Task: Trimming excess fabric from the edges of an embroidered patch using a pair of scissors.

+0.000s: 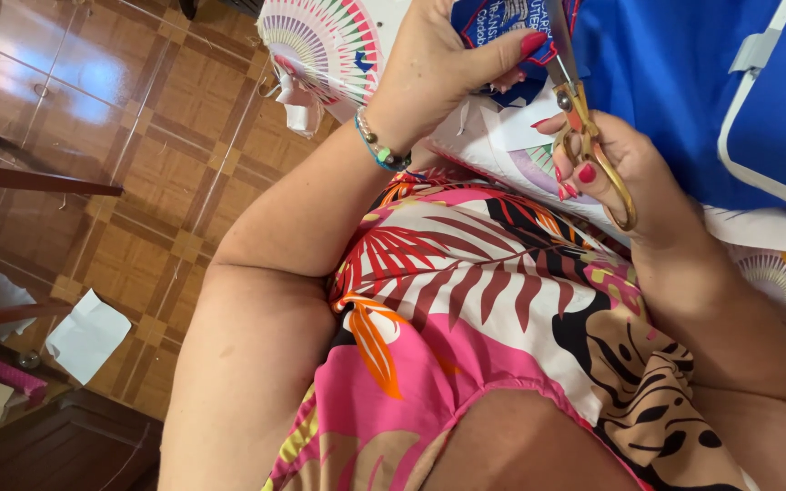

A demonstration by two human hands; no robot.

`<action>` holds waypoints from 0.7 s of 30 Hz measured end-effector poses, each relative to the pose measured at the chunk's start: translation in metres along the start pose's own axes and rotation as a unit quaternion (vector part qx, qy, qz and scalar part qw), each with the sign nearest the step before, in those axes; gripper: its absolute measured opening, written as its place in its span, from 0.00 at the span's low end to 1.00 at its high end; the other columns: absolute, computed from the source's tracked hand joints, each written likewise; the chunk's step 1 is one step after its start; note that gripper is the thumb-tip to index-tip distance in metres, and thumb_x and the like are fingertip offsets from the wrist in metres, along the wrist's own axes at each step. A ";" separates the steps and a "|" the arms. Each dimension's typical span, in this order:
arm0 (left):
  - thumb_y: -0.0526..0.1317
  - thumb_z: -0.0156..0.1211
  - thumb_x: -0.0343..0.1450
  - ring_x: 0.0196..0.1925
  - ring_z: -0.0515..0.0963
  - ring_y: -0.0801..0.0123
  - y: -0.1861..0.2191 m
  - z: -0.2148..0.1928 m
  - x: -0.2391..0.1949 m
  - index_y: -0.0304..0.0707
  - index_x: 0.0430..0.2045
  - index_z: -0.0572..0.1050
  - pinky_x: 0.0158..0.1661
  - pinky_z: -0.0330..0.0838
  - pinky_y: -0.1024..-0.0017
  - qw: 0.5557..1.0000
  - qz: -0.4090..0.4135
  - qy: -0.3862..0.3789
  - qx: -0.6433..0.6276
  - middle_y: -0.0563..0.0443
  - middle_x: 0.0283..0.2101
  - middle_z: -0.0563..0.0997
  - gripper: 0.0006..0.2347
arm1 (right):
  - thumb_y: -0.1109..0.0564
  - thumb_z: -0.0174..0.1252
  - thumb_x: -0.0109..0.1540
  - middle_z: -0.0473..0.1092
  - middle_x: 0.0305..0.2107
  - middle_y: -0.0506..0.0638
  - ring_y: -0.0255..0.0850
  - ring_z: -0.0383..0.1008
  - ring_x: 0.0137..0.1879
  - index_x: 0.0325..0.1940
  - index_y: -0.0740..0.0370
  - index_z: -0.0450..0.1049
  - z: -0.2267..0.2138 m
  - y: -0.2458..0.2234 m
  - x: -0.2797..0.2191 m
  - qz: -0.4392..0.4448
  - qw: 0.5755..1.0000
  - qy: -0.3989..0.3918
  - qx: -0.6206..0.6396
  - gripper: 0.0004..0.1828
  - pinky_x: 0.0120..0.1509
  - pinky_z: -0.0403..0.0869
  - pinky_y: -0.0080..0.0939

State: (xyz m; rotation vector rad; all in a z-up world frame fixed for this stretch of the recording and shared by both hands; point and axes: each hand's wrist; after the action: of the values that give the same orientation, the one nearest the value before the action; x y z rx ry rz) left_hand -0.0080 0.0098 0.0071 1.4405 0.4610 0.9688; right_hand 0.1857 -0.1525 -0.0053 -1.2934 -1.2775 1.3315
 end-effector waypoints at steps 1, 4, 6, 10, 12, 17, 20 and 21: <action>0.36 0.68 0.69 0.27 0.82 0.76 -0.005 0.001 -0.001 0.36 0.32 0.75 0.30 0.85 0.77 0.998 -0.011 0.006 -0.065 0.49 0.26 0.81 0.06 | 0.37 0.58 0.62 0.61 0.31 0.46 0.31 0.61 0.35 0.64 0.68 0.65 0.001 0.001 0.001 -0.007 1.000 0.006 0.004 0.38 0.43 0.63 0.28; 0.33 0.70 0.68 0.31 0.83 0.73 -0.010 0.008 -0.003 0.34 0.35 0.78 0.34 0.88 0.75 0.985 -0.033 0.017 -0.170 0.47 0.32 0.83 0.07 | 0.38 0.59 0.62 0.60 0.30 0.45 0.29 0.59 0.35 0.63 0.68 0.65 0.008 -0.001 0.001 -0.013 0.999 0.025 0.022 0.36 0.41 0.61 0.26; 0.34 0.71 0.67 0.30 0.84 0.73 -0.013 0.012 -0.005 0.32 0.31 0.79 0.35 0.87 0.76 0.976 -0.045 0.025 -0.211 0.45 0.31 0.85 0.06 | 0.38 0.60 0.62 0.60 0.30 0.44 0.28 0.58 0.35 0.63 0.68 0.65 0.014 -0.002 0.001 -0.011 0.999 0.035 0.036 0.36 0.40 0.61 0.24; 0.30 0.71 0.68 0.34 0.86 0.60 -0.028 0.023 -0.009 0.30 0.35 0.79 0.40 0.87 0.71 0.949 -0.035 0.054 -0.309 0.38 0.35 0.84 0.07 | 0.34 0.58 0.63 0.63 0.31 0.43 0.29 0.61 0.36 0.63 0.66 0.65 0.018 0.001 0.003 -0.027 0.998 0.054 0.021 0.37 0.44 0.67 0.27; 0.29 0.72 0.68 0.35 0.86 0.57 -0.036 0.026 -0.009 0.29 0.37 0.79 0.42 0.87 0.68 0.938 -0.031 0.071 -0.338 0.35 0.37 0.84 0.08 | 0.33 0.57 0.63 0.64 0.32 0.43 0.29 0.62 0.35 0.63 0.64 0.65 0.018 0.002 0.005 -0.031 0.998 0.057 0.010 0.37 0.47 0.69 0.29; 0.35 0.71 0.68 0.34 0.82 0.74 -0.022 0.020 -0.008 0.34 0.32 0.82 0.38 0.81 0.78 0.959 -0.037 0.015 -0.281 0.48 0.32 0.85 0.05 | 0.32 0.57 0.63 0.64 0.31 0.44 0.29 0.62 0.35 0.63 0.66 0.64 0.016 0.007 0.005 -0.045 0.997 0.058 0.019 0.39 0.46 0.71 0.29; 0.35 0.72 0.68 0.34 0.83 0.72 -0.016 0.003 -0.005 0.30 0.33 0.83 0.37 0.78 0.77 0.952 -0.058 -0.072 -0.292 0.47 0.32 0.85 0.06 | 0.34 0.59 0.62 0.61 0.31 0.45 0.30 0.60 0.36 0.62 0.66 0.64 0.011 0.005 0.004 -0.024 0.998 0.041 0.034 0.37 0.43 0.65 0.27; 0.35 0.72 0.68 0.34 0.83 0.72 -0.014 -0.002 -0.001 0.30 0.33 0.83 0.37 0.78 0.77 0.952 -0.059 -0.070 -0.292 0.47 0.32 0.85 0.06 | 0.34 0.59 0.62 0.61 0.31 0.45 0.30 0.60 0.36 0.62 0.66 0.64 0.008 0.005 0.004 -0.023 0.998 0.040 0.034 0.37 0.43 0.65 0.27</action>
State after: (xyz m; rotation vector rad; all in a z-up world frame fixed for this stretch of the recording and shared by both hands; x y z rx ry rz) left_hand -0.0063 0.0121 -0.0070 0.9246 0.1302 0.8096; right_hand 0.1780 -0.1502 -0.0113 -1.2505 -1.1909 1.2673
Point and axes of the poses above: each hand's wrist, its own x-axis towards the middle knuckle, its own z-axis out of the palm, y = z × x
